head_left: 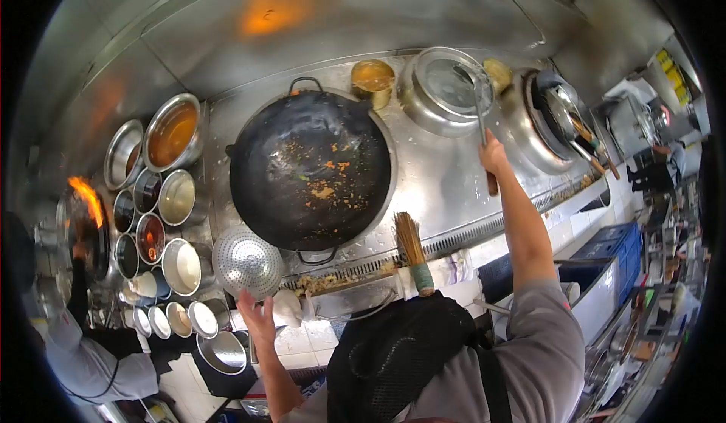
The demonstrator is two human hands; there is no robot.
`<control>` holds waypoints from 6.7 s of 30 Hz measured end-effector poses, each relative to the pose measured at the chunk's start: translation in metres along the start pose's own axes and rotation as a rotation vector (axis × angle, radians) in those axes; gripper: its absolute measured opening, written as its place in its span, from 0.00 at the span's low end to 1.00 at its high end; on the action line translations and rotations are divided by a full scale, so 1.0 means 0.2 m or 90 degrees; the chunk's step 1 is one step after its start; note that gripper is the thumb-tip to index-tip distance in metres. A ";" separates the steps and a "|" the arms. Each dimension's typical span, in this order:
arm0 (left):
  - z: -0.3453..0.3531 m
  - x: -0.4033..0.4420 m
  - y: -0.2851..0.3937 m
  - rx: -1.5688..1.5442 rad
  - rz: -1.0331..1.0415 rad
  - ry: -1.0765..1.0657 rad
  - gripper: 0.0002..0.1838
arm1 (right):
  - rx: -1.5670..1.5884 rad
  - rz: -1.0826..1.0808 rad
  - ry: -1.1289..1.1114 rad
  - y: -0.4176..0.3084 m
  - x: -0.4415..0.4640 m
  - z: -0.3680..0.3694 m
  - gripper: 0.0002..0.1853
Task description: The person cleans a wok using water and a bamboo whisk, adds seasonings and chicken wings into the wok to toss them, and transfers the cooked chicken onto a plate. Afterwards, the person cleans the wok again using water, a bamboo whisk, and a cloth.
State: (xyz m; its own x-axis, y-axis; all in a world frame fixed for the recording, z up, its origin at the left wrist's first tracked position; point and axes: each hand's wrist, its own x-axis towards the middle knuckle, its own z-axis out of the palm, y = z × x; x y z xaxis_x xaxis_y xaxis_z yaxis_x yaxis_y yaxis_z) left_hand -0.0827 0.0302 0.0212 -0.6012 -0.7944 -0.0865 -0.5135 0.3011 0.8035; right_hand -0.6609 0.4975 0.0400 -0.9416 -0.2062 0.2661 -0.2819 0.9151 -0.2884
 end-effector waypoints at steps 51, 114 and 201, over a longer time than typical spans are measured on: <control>1.18 0.76 1.22 0.134 0.252 -0.102 0.12 | 1.048 0.295 -0.587 -0.31 -0.44 -1.14 0.39; 0.60 -0.06 1.00 -0.068 0.270 0.048 0.13 | 1.019 0.319 -0.590 -0.31 -0.16 -0.86 0.09; 0.07 0.00 0.48 -0.314 -0.090 -0.460 0.27 | 0.374 -0.042 0.150 -1.52 -0.26 -0.73 0.38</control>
State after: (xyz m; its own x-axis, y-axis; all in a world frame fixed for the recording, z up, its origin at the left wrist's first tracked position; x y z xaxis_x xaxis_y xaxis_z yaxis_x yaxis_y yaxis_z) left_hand -0.1413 0.0668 0.0903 -0.8774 -0.2300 -0.4210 -0.3902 -0.1683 0.9052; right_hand -0.4997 0.2802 0.2482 -0.8716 -0.1129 0.4770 -0.4554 0.5464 -0.7029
